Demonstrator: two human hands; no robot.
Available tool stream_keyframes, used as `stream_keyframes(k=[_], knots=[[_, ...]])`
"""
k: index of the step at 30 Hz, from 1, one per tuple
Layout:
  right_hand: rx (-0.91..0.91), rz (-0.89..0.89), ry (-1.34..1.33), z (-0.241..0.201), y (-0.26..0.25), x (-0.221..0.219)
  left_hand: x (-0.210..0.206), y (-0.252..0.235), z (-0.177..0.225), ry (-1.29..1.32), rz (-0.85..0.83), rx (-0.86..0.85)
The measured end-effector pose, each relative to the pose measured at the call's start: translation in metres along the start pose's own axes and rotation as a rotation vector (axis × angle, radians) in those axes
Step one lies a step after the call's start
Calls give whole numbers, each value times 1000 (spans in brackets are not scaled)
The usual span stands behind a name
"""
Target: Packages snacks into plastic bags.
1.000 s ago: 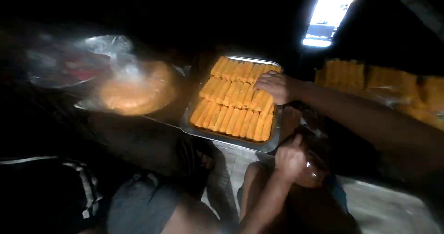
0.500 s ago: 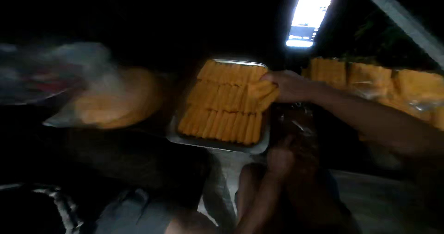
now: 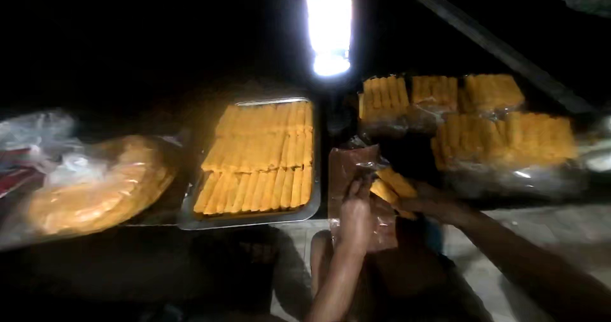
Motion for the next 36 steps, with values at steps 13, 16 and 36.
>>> stream_keyframes(k=[13, 16, 36], knots=[[184, 110, 273, 18, 0, -4, -5, -8, 19, 256, -210, 256], [204, 149, 347, 15, 1, -14, -18, -13, 12, 323, -186, 229], [345, 188, 556, 22, 8, -28, -7, 12, 12, -64, 83, -119]])
Point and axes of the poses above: each hand's wrist, its own y-axis away from the middle knuckle, its own x-axis out of the back of the hand, z = x × y, the point moved 2 cm from there along -y, towards the middle knuckle, and after that the axes turned 15 degrees about x, right-handed, at the moved point
